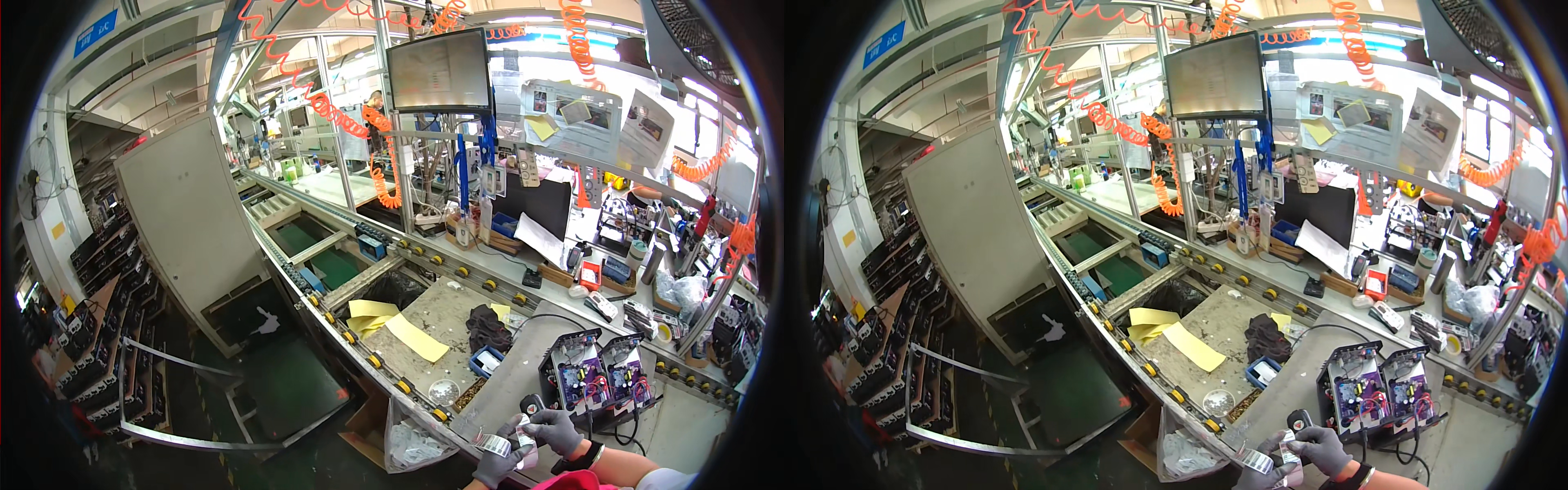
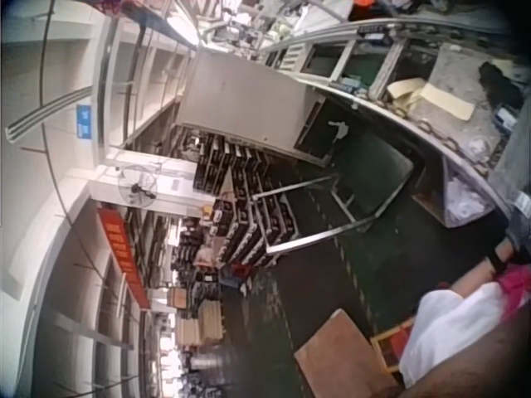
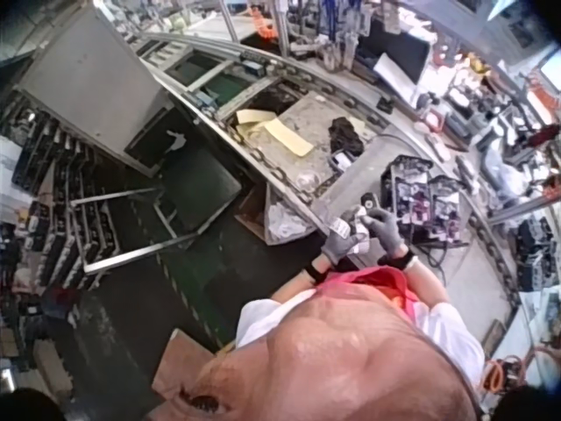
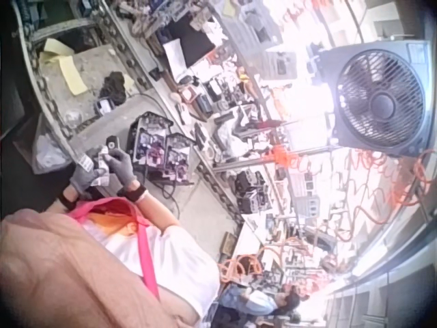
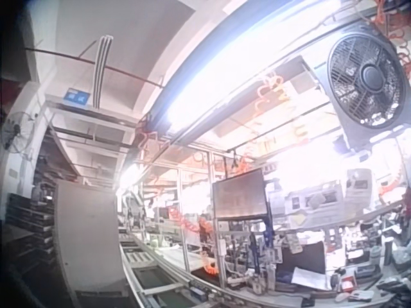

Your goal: Assembling and testing electronic power components on an industrial workbench.

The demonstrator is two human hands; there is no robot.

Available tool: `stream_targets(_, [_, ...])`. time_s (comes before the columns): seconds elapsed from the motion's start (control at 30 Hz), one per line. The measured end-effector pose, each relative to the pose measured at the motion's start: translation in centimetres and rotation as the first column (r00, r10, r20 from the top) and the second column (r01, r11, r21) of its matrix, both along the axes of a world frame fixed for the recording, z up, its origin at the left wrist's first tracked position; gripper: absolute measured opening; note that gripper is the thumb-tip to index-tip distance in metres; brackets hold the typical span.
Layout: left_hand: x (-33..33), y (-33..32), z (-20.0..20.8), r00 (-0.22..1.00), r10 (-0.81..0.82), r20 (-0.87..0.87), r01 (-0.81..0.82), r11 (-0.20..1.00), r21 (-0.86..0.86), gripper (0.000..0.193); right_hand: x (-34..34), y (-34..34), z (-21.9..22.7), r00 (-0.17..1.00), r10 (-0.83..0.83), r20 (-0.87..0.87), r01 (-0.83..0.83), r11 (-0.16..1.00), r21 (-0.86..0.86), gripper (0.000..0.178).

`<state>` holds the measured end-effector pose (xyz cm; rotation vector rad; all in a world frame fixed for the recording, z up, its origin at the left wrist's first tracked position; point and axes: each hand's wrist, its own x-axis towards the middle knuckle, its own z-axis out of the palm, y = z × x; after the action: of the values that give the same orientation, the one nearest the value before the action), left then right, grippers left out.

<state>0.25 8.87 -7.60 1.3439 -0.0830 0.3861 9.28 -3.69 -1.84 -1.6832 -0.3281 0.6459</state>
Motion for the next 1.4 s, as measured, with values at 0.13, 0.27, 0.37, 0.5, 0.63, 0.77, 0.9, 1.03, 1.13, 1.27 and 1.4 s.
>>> stream_targets(0.13, [-0.4, 0.6, -1.3, 0.997, 0.077, -0.014, -0.076, 0.993, 0.095, 0.071, 0.3, 0.7, -0.7, 0.995, -0.002, -0.095, 0.003, 1.000, 0.007, 0.020])
stream_targets(0.27, [-0.2, 1.5, -1.5, 0.994, 0.068, -0.090, -0.052, 0.984, 0.171, 0.073, 0.5, 1.1, -1.1, 0.997, 0.046, -0.054, -0.046, 0.999, 0.005, 0.018])
stream_targets(0.37, [0.0, 1.9, -2.2, 0.994, 0.040, -0.101, -0.026, 0.990, 0.137, 0.073, 0.5, 1.5, -1.3, 0.998, 0.040, -0.052, -0.041, 0.999, -0.021, 0.019])
stream_targets(0.5, [-0.1, 2.3, -1.6, 0.999, 0.002, -0.052, 0.000, 1.000, 0.029, 0.072, 0.3, 2.2, -0.8, 0.999, 0.043, -0.017, -0.044, 0.998, -0.037, 0.018])
stream_targets(0.63, [-0.2, 2.8, -1.3, 0.997, -0.014, -0.078, 0.018, 0.998, 0.055, 0.072, 0.6, 2.3, -1.5, 0.999, 0.028, -0.033, -0.029, 0.999, -0.034, 0.018])
stream_targets(0.77, [-0.4, 3.4, 0.2, 0.990, -0.049, -0.131, 0.071, 0.984, 0.164, 0.073, 0.8, 2.4, -2.0, 0.998, -0.007, -0.057, 0.006, 1.000, -0.025, 0.016])
stream_targets(0.9, [-0.3, 3.8, -0.3, 0.998, -0.008, -0.056, 0.024, 0.957, 0.289, 0.075, 0.7, 2.9, -2.1, 0.995, -0.023, -0.096, 0.024, 1.000, 0.013, 0.015])
stream_targets(1.03, [-0.5, 4.4, -0.1, 0.974, -0.093, -0.207, 0.141, 0.963, 0.230, 0.076, 0.9, 3.1, -2.7, 0.997, -0.011, -0.074, 0.013, 1.000, 0.021, 0.014])
stream_targets(1.13, [-0.6, 4.6, -0.4, 0.978, -0.078, -0.193, 0.138, 0.937, 0.321, 0.076, 1.0, 3.2, -3.0, 0.999, -0.007, -0.054, 0.010, 0.999, 0.049, 0.014])
stream_targets(1.27, [-0.2, 4.7, -0.7, 0.984, -0.065, -0.163, 0.123, 0.918, 0.376, 0.076, 1.2, 3.3, -3.1, 0.995, -0.024, -0.096, 0.029, 0.998, 0.058, 0.015])
stream_targets(1.4, [-0.1, 4.8, -1.0, 0.992, -0.051, -0.118, 0.092, 0.921, 0.379, 0.073, 1.0, 3.7, -2.4, 0.998, 0.002, -0.059, 0.001, 0.999, 0.041, 0.016])
